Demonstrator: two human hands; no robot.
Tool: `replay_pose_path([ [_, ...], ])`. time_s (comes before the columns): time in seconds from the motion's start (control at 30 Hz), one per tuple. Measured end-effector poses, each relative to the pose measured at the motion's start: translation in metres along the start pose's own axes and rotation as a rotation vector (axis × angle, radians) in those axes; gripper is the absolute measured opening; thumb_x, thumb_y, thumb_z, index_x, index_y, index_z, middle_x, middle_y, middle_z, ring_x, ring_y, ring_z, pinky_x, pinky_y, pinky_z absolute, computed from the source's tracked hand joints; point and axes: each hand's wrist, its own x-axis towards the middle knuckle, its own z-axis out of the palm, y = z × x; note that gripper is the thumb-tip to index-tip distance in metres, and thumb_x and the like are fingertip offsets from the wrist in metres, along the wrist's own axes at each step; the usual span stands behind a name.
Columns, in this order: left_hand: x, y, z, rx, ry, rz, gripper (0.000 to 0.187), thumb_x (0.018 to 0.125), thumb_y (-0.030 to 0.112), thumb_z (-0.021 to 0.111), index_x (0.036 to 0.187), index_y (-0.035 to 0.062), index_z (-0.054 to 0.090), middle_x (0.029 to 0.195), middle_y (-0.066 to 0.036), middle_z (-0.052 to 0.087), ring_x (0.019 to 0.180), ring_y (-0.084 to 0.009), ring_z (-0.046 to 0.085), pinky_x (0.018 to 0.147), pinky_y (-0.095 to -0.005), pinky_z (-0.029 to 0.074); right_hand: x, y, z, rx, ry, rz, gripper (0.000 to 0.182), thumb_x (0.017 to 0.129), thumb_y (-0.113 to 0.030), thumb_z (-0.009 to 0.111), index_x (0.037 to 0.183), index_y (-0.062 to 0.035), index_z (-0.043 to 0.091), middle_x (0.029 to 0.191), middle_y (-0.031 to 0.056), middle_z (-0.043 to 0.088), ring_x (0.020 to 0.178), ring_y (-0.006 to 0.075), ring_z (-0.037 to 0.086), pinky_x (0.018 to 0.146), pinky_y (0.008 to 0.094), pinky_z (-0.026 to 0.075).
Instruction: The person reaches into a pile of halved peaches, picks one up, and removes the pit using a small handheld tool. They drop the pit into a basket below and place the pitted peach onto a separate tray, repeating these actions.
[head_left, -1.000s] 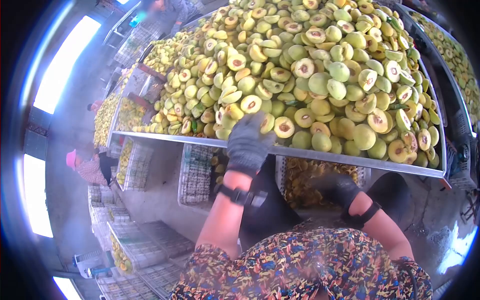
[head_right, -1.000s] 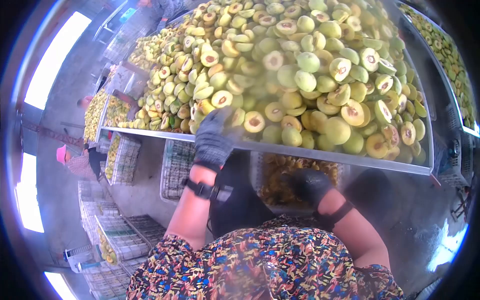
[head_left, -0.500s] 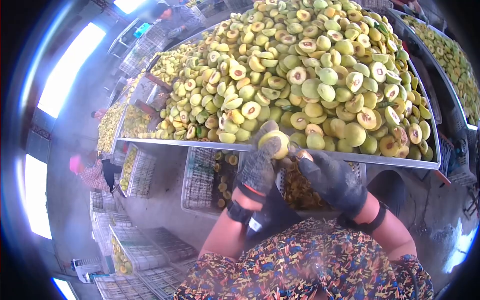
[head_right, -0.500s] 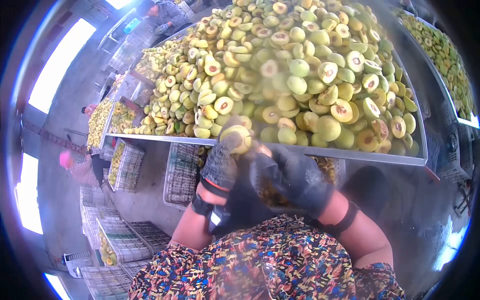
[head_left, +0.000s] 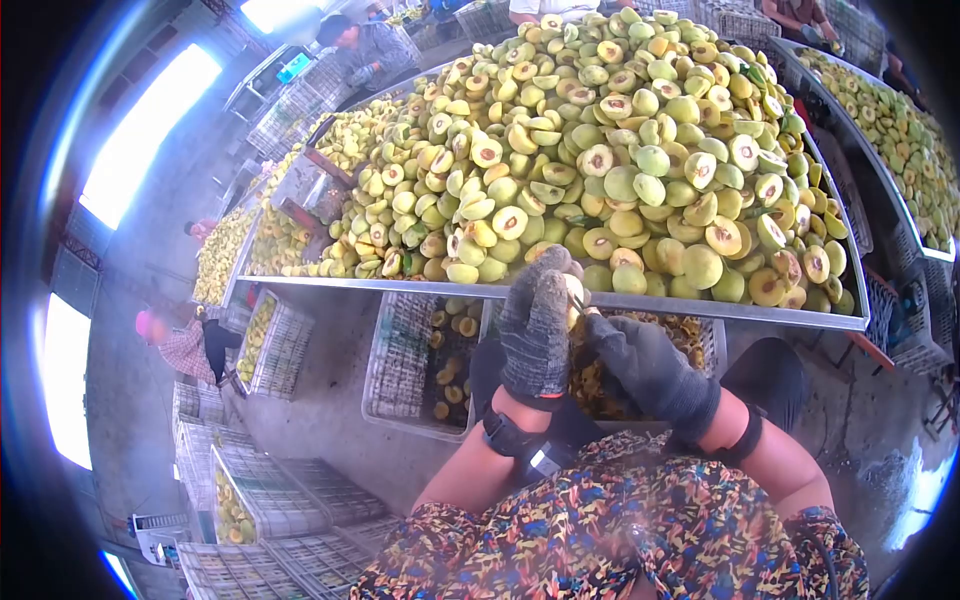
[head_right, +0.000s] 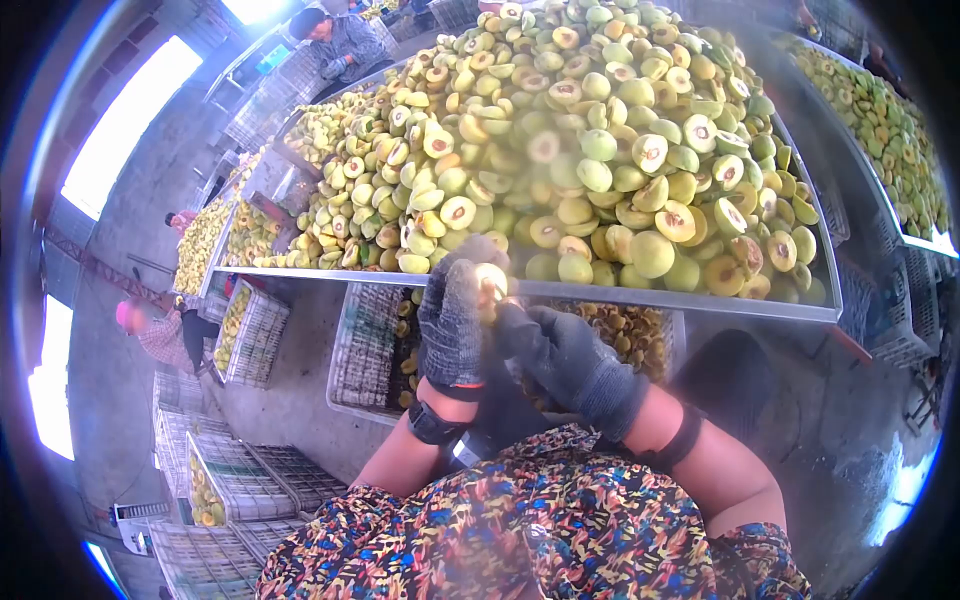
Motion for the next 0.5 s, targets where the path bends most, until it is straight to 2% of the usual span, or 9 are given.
replay_pose_path([
  [0.07, 0.001, 0.009, -0.002, -0.011, 0.069, 0.069, 0.025, 0.1, 0.017, 0.055, 0.115, -0.0008, 0.063, 0.112, -0.01, 0.066, 0.098, -0.0186, 0.063, 0.085, -0.0295, 0.053, 0.0, 0.004, 0.003, 0.1, -0.075, 0.14, 0.042, 0.103, -0.036, 0.046, 0.103, 0.0014, 0.064, 0.069, 0.0061, 0.064, 0.059, 0.0148, 0.058, 0.057, 0.033, 0.048],
  [0.13, 0.003, 0.014, -0.008, -0.331, 0.025, -0.086, 0.032, 0.099, 0.025, 0.056, 0.114, -0.002, 0.062, 0.106, -0.012, 0.067, 0.093, -0.0202, 0.065, 0.078, -0.0306, 0.055, 0.004, 0.018, 0.014, 0.028, 0.008, -0.146, 0.045, 0.103, -0.039, 0.045, 0.102, 0.0007, 0.065, 0.062, -0.001, 0.059, 0.053, 0.0079, 0.053, 0.05, 0.0278, 0.043],
  [0.17, 0.006, 0.019, -0.011, -0.328, 0.028, -0.086, 0.032, 0.099, 0.025, 0.056, 0.114, -0.002, 0.062, 0.106, -0.012, 0.067, 0.093, -0.0202, 0.065, 0.078, -0.0306, 0.055, 0.002, 0.015, 0.013, 0.028, 0.004, -0.147, 0.045, 0.103, -0.039, 0.045, 0.102, 0.0007, 0.065, 0.062, -0.001, 0.059, 0.053, 0.0079, 0.053, 0.05, 0.0278, 0.043],
  [0.23, 0.013, 0.03, -0.016, -0.805, -0.055, -0.515, 0.039, 0.097, 0.034, 0.058, 0.11, -0.002, 0.063, 0.101, -0.013, 0.068, 0.085, -0.0221, 0.066, 0.069, -0.0332, 0.057, -0.005, 0.002, 0.01, 0.036, -0.072, -0.008, 0.046, 0.103, -0.041, 0.045, 0.101, 0.0007, 0.064, 0.06, -0.0001, 0.057, 0.052, 0.0046, 0.051, 0.05, 0.0244, 0.042],
  [0.27, 0.012, 0.035, -0.012, -1.127, 0.08, -0.769, 0.042, 0.095, 0.039, 0.06, 0.105, -0.0013, 0.064, 0.097, -0.014, 0.068, 0.078, -0.0234, 0.067, 0.062, -0.0356, 0.057, -0.005, 0.002, 0.01, 0.037, -0.076, -0.007, 0.046, 0.103, -0.041, 0.045, 0.101, 0.0007, 0.064, 0.06, -0.0001, 0.057, 0.052, 0.0046, 0.051, 0.05, 0.0244, 0.042],
  [0.33, 0.009, 0.036, -0.012, -1.061, 0.099, -0.746, 0.042, 0.095, 0.039, 0.061, 0.104, -0.0018, 0.065, 0.097, -0.015, 0.069, 0.08, -0.0239, 0.068, 0.064, -0.0361, 0.058, -0.006, 0.004, 0.01, 0.277, -0.196, -0.031, 0.047, 0.103, -0.042, 0.045, 0.1, 0.001, 0.063, 0.063, 0.0013, 0.058, 0.054, 0.0063, 0.053, 0.05, 0.026, 0.043],
  [0.4, 0.008, 0.035, -0.01, -1.002, 0.112, -0.729, 0.043, 0.095, 0.039, 0.061, 0.104, -0.0022, 0.066, 0.098, -0.016, 0.069, 0.081, -0.0245, 0.068, 0.066, -0.0367, 0.058, -0.007, 0.003, 0.013, 0.166, -0.138, -0.067, 0.046, 0.103, -0.042, 0.045, 0.1, 0.001, 0.062, 0.064, 0.0021, 0.059, 0.053, 0.0072, 0.053, 0.05, 0.0261, 0.043],
  [0.47, 0.008, 0.033, -0.015, -0.323, -0.037, -0.249, 0.041, 0.095, 0.04, 0.061, 0.104, -0.0005, 0.065, 0.099, -0.015, 0.07, 0.084, -0.0288, 0.068, 0.079, -0.0418, 0.056, -0.007, 0.004, 0.016, 0.055, -0.087, -0.106, 0.046, 0.103, -0.042, 0.046, 0.1, 0.001, 0.062, 0.065, 0.0028, 0.059, 0.053, 0.0081, 0.054, 0.05, 0.0263, 0.043],
  [0.5, 0.01, 0.031, -0.016, -0.322, -0.037, -0.247, 0.041, 0.095, 0.04, 0.061, 0.104, -0.0005, 0.065, 0.099, -0.015, 0.07, 0.084, -0.0288, 0.068, 0.079, -0.0418, 0.056, -0.006, 0.006, 0.015, 0.107, -0.127, -0.066, 0.046, 0.103, -0.042, 0.046, 0.1, 0.001, 0.062, 0.065, 0.0027, 0.059, 0.053, 0.0087, 0.054, 0.05, 0.0264, 0.043],
])
